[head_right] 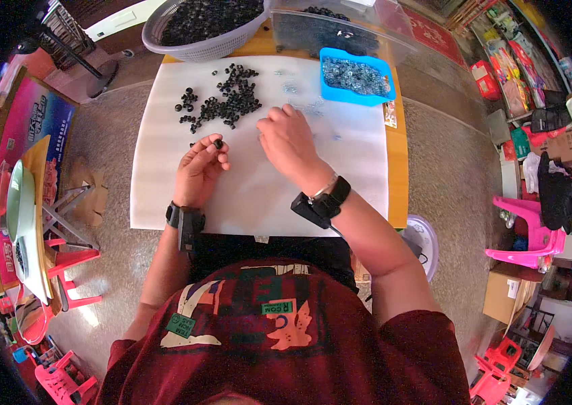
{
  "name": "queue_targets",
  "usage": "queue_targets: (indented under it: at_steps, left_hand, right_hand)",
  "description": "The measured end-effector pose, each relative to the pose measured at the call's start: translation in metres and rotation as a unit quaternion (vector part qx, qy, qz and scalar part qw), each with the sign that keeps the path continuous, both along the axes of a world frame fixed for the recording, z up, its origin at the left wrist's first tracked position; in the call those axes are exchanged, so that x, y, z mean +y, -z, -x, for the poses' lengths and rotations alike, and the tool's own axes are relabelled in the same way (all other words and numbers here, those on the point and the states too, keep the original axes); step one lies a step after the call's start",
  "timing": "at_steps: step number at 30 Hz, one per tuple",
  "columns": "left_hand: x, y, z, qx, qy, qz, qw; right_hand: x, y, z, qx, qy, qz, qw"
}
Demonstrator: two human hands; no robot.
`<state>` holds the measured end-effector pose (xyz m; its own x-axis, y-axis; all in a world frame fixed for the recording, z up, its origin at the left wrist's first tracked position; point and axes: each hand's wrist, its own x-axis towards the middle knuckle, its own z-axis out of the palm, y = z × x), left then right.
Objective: Assembling small metal or plastic pins into black plastic rings on a workshop table.
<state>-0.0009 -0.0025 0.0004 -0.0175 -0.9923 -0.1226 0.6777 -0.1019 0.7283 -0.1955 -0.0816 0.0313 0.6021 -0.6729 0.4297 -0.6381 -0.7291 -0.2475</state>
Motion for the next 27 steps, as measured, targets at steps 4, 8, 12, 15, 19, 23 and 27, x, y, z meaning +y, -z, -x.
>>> queue_targets:
  at_steps: [4,8,12,15,19,23,27]
  left_hand:
    - [0.002,-0.001,-0.001,0.008,0.004,-0.011,1.000]
    - [0.001,-0.001,0.000,0.015,0.008,-0.012,1.000]
    - [0.003,-0.006,0.000,0.010,0.013,-0.012,1.000]
    - [0.003,-0.005,0.000,0.017,0.015,-0.011,1.000]
    - [0.003,-0.006,-0.001,0.029,0.021,-0.005,0.999]
    - [0.003,-0.003,-0.001,0.032,0.020,0.000,0.999]
    - [0.003,-0.005,-0.002,0.044,0.015,-0.009,0.999]
  right_hand:
    - [-0.008,0.011,-0.009,0.028,-0.006,0.015,0.999]
    - [-0.004,0.005,-0.012,-0.057,-0.007,-0.030,0.998]
    - [0.018,-0.028,-0.029,-0.265,-0.009,-0.253,0.931]
    - [0.028,-0.028,-0.042,-0.324,-0.023,-0.304,0.895]
    - [0.032,-0.020,-0.049,-0.277,-0.043,-0.197,0.940]
    - [0.038,-0.019,-0.051,-0.214,-0.059,-0.062,0.973]
    - [0.045,-0.017,-0.050,-0.217,-0.057,-0.050,0.973]
